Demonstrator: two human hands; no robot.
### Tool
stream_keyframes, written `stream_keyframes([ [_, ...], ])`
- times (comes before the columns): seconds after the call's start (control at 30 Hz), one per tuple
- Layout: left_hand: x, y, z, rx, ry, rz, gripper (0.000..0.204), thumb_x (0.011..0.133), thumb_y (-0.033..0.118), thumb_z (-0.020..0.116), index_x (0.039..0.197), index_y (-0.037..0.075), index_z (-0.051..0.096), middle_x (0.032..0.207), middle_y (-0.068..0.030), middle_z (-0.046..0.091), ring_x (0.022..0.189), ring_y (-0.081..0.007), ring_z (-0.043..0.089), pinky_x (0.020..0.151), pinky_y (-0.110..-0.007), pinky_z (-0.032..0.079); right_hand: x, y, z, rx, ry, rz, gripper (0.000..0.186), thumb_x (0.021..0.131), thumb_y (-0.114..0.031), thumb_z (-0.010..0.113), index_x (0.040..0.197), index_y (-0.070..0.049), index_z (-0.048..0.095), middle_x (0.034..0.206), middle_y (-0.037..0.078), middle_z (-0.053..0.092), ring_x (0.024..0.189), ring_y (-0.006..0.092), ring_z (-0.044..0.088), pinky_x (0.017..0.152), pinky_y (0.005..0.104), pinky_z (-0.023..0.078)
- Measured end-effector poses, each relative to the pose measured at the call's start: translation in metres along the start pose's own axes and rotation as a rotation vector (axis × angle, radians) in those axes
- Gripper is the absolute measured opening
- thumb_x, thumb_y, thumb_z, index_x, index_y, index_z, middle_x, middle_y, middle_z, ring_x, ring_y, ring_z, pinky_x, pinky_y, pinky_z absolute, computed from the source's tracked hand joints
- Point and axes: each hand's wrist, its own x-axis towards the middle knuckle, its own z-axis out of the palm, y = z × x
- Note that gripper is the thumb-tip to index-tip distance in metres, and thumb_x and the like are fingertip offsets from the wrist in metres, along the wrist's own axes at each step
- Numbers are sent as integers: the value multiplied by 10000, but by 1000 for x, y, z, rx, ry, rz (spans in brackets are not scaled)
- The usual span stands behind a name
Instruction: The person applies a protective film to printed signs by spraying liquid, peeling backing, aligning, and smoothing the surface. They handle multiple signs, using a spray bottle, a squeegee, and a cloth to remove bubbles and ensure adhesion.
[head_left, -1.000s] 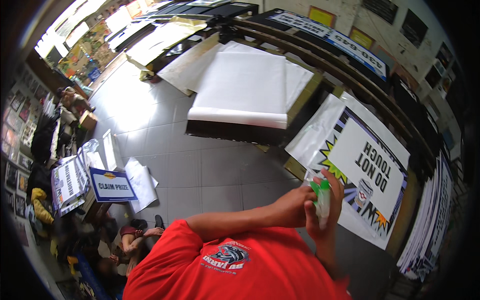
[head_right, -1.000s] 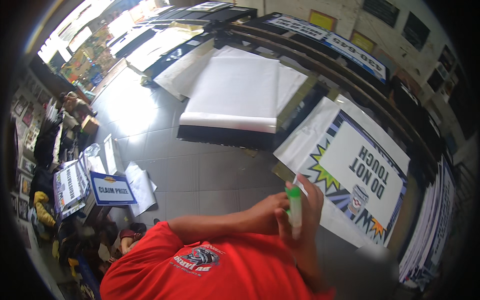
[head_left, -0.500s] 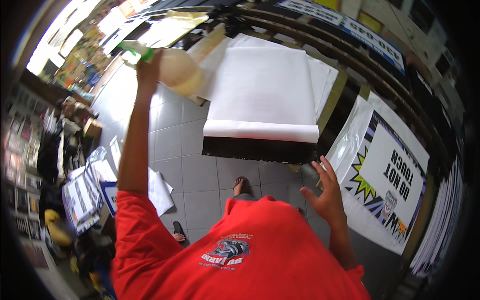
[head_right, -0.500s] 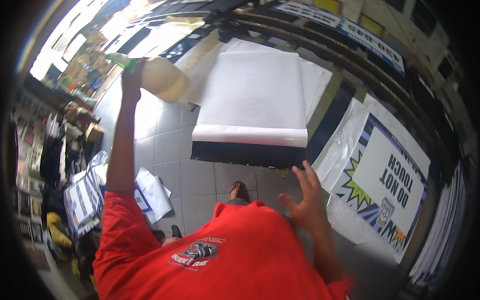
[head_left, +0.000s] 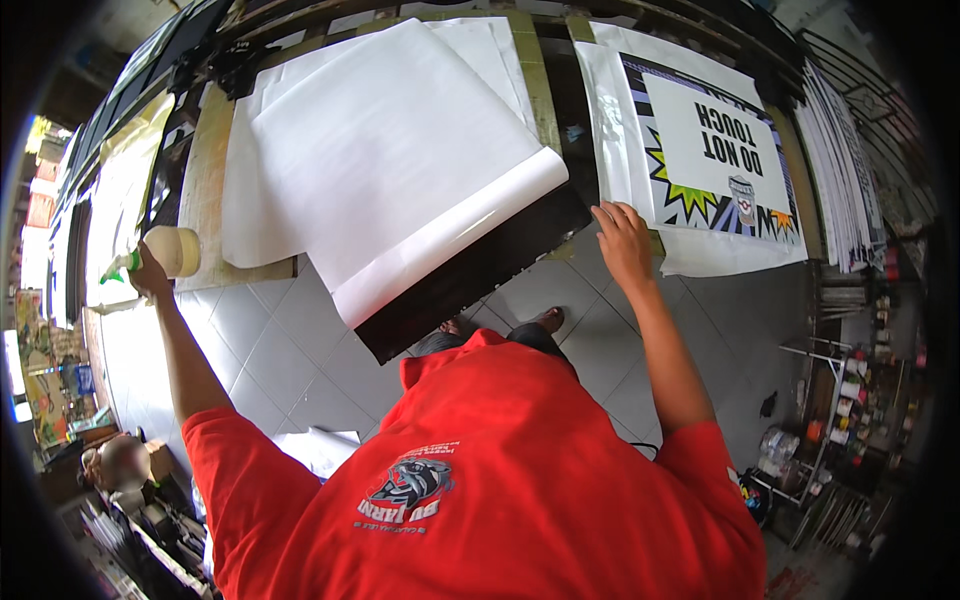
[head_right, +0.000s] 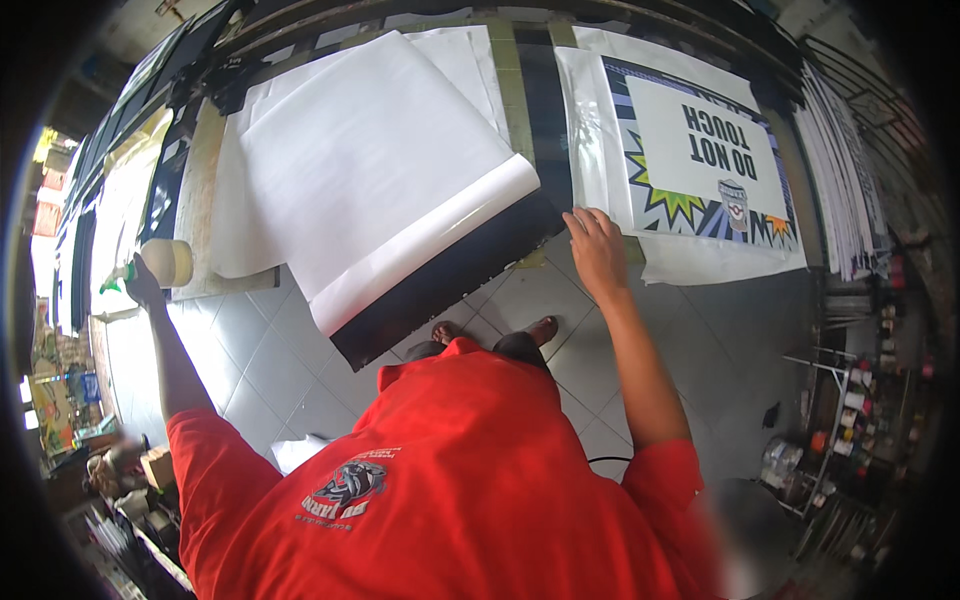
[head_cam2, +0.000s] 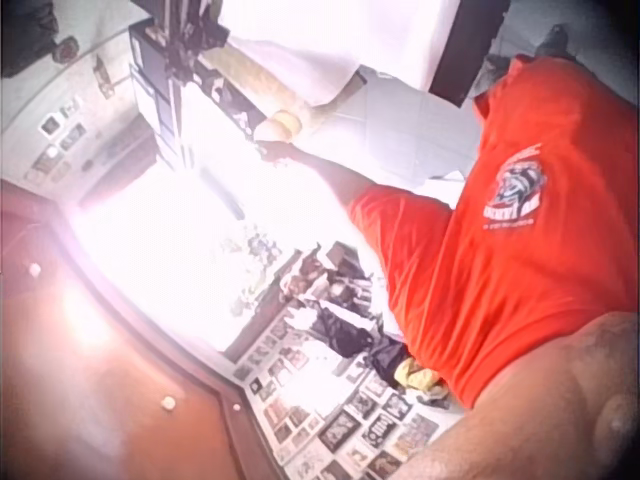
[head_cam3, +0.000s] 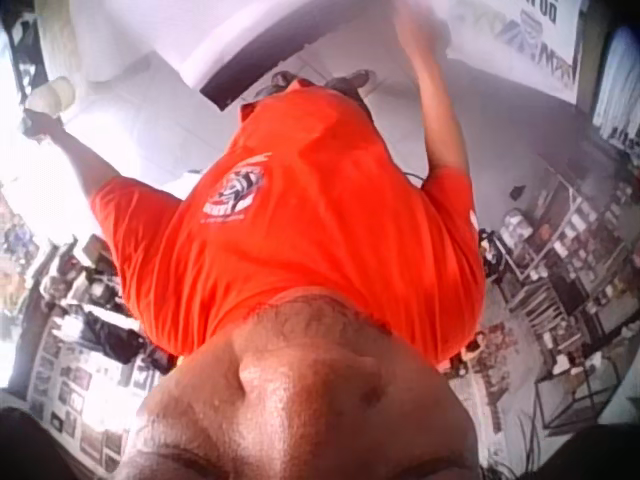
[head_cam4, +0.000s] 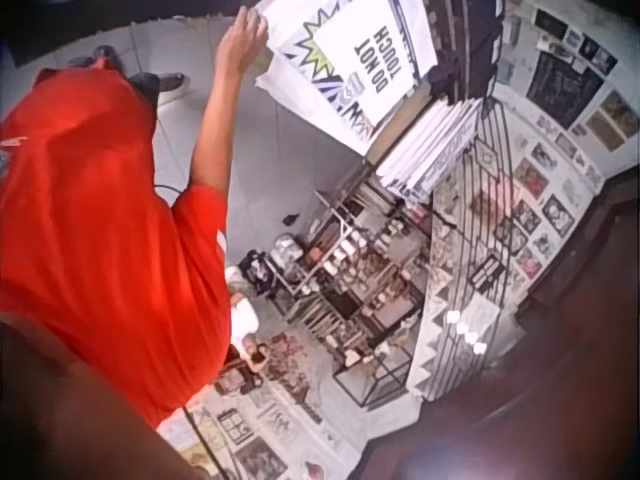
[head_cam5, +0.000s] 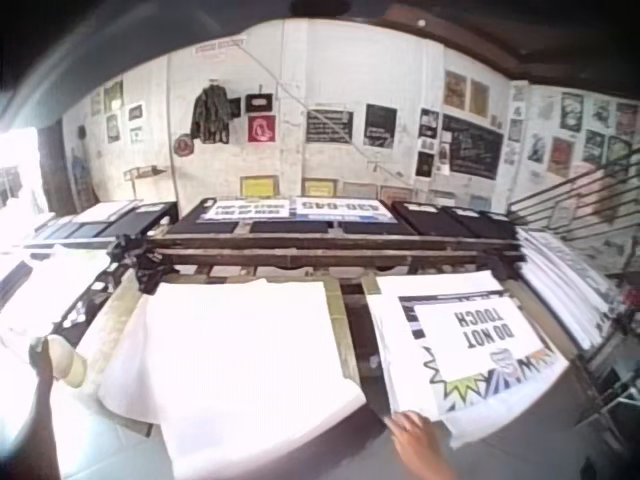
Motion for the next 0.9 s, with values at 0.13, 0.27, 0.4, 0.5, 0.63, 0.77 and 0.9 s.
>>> stream_keyframes([
  [0.13, -10, -9, 13, 60, -78, 40, 650, 854, 600, 627, 1081, -5, 694, 1046, -201, 703, 1018, -338, 665, 925, -453, 494, 8, 7, 15, -93, 14, -82, 413, 771, -54, 698, 1175, -82, 619, 1253, 60, 583, 1240, 245, 488, 1011, 421, 417],
  [0.27, 2, -15, 16, 0, -151, -36, 790, 811, 640, 660, 1249, -13, 587, 1180, -221, 648, 1108, -358, 622, 974, -453, 472, 13, 6, 26, -116, 84, -135, 348, 772, -59, 697, 1113, -99, 638, 1215, 27, 600, 1213, 227, 506, 999, 416, 419],
  [0.4, 2, -20, 16, -10, -226, -65, 1024, 742, 681, 712, 1400, -39, 403, 1329, -246, 546, 1203, -373, 557, 1032, -465, 440, 14, 11, 25, -80, 146, -179, 228, 793, -62, 685, 1017, -98, 669, 1132, 1, 636, 1147, 213, 551, 965, 402, 431],
  [0.5, 3, -46, -9, 179, -105, 67, 1076, 762, 657, 715, 1406, -117, 334, 1382, -287, 453, 1280, -374, 481, 1062, -472, 408, 26, 4, 22, -12, 203, -231, 159, 807, -61, 678, 963, -91, 677, 1081, 0, 651, 1106, 211, 574, 939, 397, 440],
  [0.63, -103, -11, -20, 56, -114, 406, 800, 895, 307, 712, 1439, -91, 282, 1419, -276, 391, 1319, -401, 411, 1093, -460, 375, 28, -3, -6, -11, 228, -216, 142, 810, -50, 677, 947, -87, 677, 1048, 11, 655, 1067, 217, 591, 908, 397, 454],
  [0.77, -270, -1, -82, 87, -624, 727, 670, 741, 45, 724, 1365, 90, 484, 1514, -172, 354, 1390, -375, 344, 1160, -478, 288, 52, -18, -31, 31, 298, -244, 159, 800, -33, 684, 949, -88, 677, 1002, 25, 657, 1022, 230, 606, 884, 395, 465],
  [0.9, -378, 36, -102, -23, -810, 866, 668, 726, 159, 795, 1333, 139, 518, 1518, -214, 316, 1401, -395, 325, 1141, -573, 269, 79, -35, -61, 52, 403, -296, 190, 783, -14, 694, 958, -87, 682, 938, 39, 654, 944, 248, 616, 849, 394, 465],
])
